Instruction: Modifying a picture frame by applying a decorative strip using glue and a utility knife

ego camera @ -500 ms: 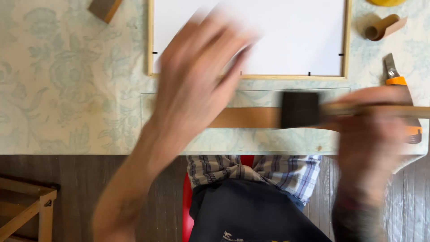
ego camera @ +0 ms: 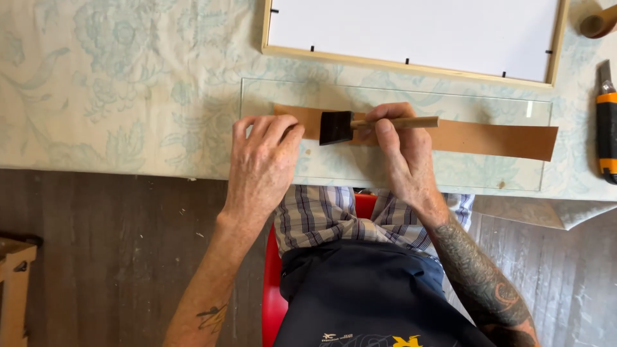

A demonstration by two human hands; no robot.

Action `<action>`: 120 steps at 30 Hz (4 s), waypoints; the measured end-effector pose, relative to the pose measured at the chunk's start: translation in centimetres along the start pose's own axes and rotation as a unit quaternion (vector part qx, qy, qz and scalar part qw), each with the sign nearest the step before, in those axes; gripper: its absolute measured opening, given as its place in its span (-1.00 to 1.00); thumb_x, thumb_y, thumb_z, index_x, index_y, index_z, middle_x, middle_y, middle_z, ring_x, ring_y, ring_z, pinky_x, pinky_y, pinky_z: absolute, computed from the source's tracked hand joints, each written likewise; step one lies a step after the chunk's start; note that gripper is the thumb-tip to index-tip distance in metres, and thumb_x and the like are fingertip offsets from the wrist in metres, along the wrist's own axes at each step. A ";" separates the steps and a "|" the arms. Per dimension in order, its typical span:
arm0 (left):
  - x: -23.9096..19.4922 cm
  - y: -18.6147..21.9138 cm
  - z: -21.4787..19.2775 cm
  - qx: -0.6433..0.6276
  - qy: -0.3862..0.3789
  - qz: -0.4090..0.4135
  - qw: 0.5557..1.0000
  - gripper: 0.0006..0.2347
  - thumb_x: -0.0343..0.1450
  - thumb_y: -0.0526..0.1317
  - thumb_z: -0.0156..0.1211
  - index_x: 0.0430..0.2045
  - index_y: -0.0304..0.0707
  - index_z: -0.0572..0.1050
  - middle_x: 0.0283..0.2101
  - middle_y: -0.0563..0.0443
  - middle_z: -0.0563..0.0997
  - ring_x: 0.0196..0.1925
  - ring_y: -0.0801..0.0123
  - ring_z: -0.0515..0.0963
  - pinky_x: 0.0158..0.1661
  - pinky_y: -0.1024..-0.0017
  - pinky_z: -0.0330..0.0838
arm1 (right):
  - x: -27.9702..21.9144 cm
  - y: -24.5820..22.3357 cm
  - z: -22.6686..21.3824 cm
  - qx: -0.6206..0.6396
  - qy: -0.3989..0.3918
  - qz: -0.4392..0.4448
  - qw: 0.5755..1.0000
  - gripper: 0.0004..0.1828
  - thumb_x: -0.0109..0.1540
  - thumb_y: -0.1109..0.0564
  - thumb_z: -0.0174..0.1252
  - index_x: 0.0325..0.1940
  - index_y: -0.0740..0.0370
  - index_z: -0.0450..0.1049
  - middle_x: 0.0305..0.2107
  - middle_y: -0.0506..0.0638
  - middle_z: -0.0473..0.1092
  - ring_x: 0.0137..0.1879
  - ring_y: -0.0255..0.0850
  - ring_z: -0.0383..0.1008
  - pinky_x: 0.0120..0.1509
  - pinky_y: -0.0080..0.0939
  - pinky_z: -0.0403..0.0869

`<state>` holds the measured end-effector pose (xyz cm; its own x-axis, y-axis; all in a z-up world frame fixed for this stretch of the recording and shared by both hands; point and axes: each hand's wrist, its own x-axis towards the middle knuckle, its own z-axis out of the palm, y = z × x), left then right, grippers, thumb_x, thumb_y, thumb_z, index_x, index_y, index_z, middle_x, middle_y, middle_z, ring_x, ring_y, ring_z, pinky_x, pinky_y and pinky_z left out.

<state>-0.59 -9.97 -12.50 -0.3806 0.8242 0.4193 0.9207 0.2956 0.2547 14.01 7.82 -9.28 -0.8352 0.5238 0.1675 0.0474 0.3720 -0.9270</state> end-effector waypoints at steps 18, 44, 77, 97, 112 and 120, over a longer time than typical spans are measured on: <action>0.3 0.1 -0.7 -0.065 -0.010 -0.057 0.996 -0.85 0.39 -0.49 0.27 -0.22 -0.31 0.64 0.01 -0.08 0.62 0.01 0.22 0.62 0.15 0.23 0.38 | 1.4 -1.5 0.2 -0.089 -0.038 -0.016 0.995 -0.70 0.50 0.04 -0.10 0.08 0.32 0.43 -0.27 0.18 0.52 0.01 0.07 0.57 0.30 0.22 0.44; 0.3 -0.7 0.0 0.009 -0.046 -0.048 0.998 -0.82 0.41 -0.36 0.49 -0.14 -0.24 0.70 0.05 0.05 0.65 -0.06 0.30 0.62 0.10 0.09 0.31 | -3.6 0.6 -13.8 -0.252 0.027 0.046 0.966 -0.85 0.45 0.19 0.00 -0.01 0.28 0.45 -0.12 0.08 0.55 0.00 -0.10 0.53 0.14 -0.16 0.42; 2.2 0.0 -2.0 -0.044 -0.040 -0.055 0.997 -0.85 0.38 -0.41 0.32 -0.25 -0.15 0.68 -0.05 0.13 0.65 -0.08 0.29 0.62 -0.02 0.18 0.31 | -5.1 -7.6 -14.4 -0.213 0.122 0.050 0.968 -0.80 0.56 0.23 0.02 0.03 0.46 0.49 -0.08 0.23 0.44 0.09 -0.03 0.47 0.33 -0.09 0.45; 1.0 -0.6 -1.4 -0.030 -0.052 -0.047 0.997 -0.88 0.45 -0.36 0.46 -0.17 -0.21 0.71 0.02 0.09 0.69 -0.09 0.32 0.64 0.08 0.11 0.32 | -1.5 -1.8 -14.4 -0.299 -0.038 0.054 0.952 -0.90 0.39 0.27 0.19 0.00 0.28 0.54 -0.18 -0.01 0.58 -0.27 -0.32 0.43 -0.26 -0.35 0.45; 0.0 -0.5 -1.4 0.027 -0.080 -0.066 0.994 -0.86 0.57 -0.40 0.50 -0.03 -0.18 0.77 0.13 0.16 0.71 0.13 0.30 0.69 0.21 0.11 0.35 | -6.6 2.2 -26.8 -0.398 0.058 0.112 0.909 -0.95 0.49 0.37 0.17 0.02 0.44 0.52 -0.21 0.17 0.56 -0.30 -0.22 0.49 -0.29 -0.32 0.48; 2.0 0.4 -2.3 -0.027 -0.044 -0.065 0.997 -0.87 0.48 -0.49 0.39 -0.20 -0.26 0.72 0.01 0.04 0.70 0.02 0.23 0.67 0.07 0.20 0.36 | -7.7 -2.1 -22.6 -0.282 0.237 0.150 0.917 -0.76 0.66 0.25 -0.13 0.21 0.37 0.46 -0.15 0.06 0.34 -0.07 -0.28 0.29 0.09 -0.30 0.29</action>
<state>-1.16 -9.31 -9.57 -0.4845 0.8210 0.3020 0.8576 0.3777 0.3492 32.69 20.27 -1.02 -0.4114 0.8927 0.1839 0.6243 0.4230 -0.6567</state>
